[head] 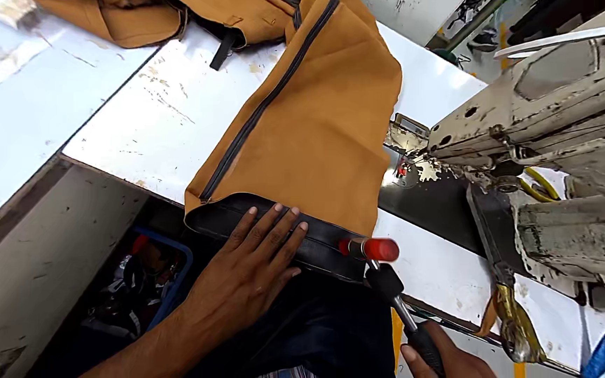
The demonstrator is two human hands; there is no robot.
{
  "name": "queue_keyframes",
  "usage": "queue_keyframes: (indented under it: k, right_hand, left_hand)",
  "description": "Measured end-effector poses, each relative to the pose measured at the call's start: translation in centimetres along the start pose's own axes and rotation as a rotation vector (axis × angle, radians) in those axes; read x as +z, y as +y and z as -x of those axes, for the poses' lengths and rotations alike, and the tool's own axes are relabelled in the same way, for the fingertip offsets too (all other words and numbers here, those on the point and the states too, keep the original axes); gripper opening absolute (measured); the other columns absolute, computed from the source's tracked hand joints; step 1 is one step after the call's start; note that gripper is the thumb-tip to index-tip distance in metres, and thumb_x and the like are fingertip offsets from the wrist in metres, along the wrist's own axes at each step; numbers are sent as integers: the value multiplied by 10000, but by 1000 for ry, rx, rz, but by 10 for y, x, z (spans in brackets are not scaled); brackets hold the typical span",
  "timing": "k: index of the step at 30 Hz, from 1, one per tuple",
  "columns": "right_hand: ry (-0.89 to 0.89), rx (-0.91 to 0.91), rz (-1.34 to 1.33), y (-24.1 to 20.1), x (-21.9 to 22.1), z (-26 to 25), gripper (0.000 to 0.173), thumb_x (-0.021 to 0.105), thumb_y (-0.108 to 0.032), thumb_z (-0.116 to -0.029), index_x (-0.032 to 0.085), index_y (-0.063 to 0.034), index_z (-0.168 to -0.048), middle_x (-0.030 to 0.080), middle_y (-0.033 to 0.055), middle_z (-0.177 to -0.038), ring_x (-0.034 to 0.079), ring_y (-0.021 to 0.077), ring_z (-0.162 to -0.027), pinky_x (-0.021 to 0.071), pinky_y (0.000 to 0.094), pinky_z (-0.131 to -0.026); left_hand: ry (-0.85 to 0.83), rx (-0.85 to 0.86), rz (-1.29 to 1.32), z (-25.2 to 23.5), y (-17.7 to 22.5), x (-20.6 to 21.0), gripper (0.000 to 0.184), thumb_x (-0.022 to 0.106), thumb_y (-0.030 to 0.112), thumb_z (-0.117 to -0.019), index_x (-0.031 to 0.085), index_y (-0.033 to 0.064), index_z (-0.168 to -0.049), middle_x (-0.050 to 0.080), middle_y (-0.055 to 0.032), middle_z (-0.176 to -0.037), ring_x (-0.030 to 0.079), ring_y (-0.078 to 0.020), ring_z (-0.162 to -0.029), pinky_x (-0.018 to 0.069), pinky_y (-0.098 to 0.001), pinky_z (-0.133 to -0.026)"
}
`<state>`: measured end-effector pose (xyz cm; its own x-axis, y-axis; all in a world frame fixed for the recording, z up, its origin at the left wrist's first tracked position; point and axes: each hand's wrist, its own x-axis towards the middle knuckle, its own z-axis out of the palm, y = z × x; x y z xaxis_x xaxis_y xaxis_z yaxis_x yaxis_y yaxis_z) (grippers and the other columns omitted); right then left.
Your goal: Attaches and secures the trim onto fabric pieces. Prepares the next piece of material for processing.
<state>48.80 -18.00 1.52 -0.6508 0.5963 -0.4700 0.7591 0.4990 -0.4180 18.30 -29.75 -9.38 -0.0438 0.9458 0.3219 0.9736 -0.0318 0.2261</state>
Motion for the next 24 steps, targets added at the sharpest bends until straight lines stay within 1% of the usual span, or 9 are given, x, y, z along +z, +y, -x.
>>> queue_keyframes:
  k: [4, 7, 11, 13, 15, 17, 18, 21, 24]
  right_hand:
    - [108, -95, -37, -1, 6, -7, 490, 454, -403, -1082, 570, 73, -1105, 612, 155, -697, 609, 245, -559, 509, 423, -491]
    - [-2, -49, 46, -6, -5, -15, 460, 491, -377, -1073, 583, 67, -1152, 622, 165, -712, 625, 295, -595, 516, 478, -534]
    - [89, -158, -32, -7, 4, -21, 501, 449, -414, -1087, 569, 72, -1103, 616, 161, -699, 617, 250, -564, 517, 436, -494]
    - [-13, -95, 46, -14, -1, -27, 457, 488, -377, -1075, 579, 65, -1146, 621, 159, -711, 625, 287, -594, 521, 471, -535]
    - [-45, -80, 84, -23, -14, -31, 461, 496, -382, -1074, 586, 61, -1161, 634, 172, -747, 636, 303, -628, 525, 482, -558]
    - [52, -172, 40, -23, -6, -32, 454, 492, -380, -1076, 584, 65, -1095, 620, 167, -711, 612, 262, -583, 505, 432, -510]
    - [72, -196, 28, -21, 1, -35, 452, 482, -379, -1078, 578, 62, -1092, 617, 159, -703, 610, 248, -575, 508, 420, -505]
    - [-39, -124, 109, -31, -7, -44, 454, 503, -386, -1068, 587, 52, -1157, 633, 161, -731, 642, 298, -620, 530, 478, -552]
    - [70, -230, 82, -40, -11, -47, 442, 521, -375, -1069, 596, 59, -1111, 628, 156, -710, 618, 249, -580, 508, 413, -504]
  left_hand:
    - [19, -57, -23, 2, -4, -3, 583, 367, 455, -1089, 472, 105, -1543, 384, -100, -1639, 303, -287, -1541, 239, -567, -1246]
    - [50, -110, -38, 7, -4, -4, 601, 370, 468, -1083, 476, 90, -1538, 389, -104, -1636, 310, -297, -1538, 235, -568, -1249]
    - [93, -202, -68, 13, -6, -7, 615, 385, 485, -1076, 482, 87, -1535, 421, -102, -1617, 347, -298, -1521, 244, -576, -1241]
    - [101, -238, -88, 16, -7, -9, 630, 385, 498, -1073, 493, 73, -1525, 429, -117, -1610, 365, -306, -1511, 258, -576, -1232]
    - [114, -275, -117, 16, -9, -12, 634, 387, 506, -1068, 513, 66, -1507, 440, -124, -1601, 385, -308, -1497, 283, -566, -1213]
    - [131, -308, -171, 17, -8, -16, 627, 398, 519, -1059, 541, 85, -1488, 482, -107, -1570, 442, -304, -1443, 333, -536, -1155]
    - [138, -323, -210, 17, -7, -17, 620, 399, 527, -1056, 547, 105, -1486, 498, -91, -1557, 466, -301, -1409, 350, -524, -1114]
    - [139, -321, -285, 17, -5, -20, 612, 393, 542, -1053, 560, 138, -1482, 524, -65, -1533, 511, -303, -1311, 362, -511, -1006]
    - [149, -259, -297, 13, -13, -26, 588, 390, 524, -1063, 615, 116, -1421, 580, -85, -1462, 546, -307, -1187, 366, -485, -917]
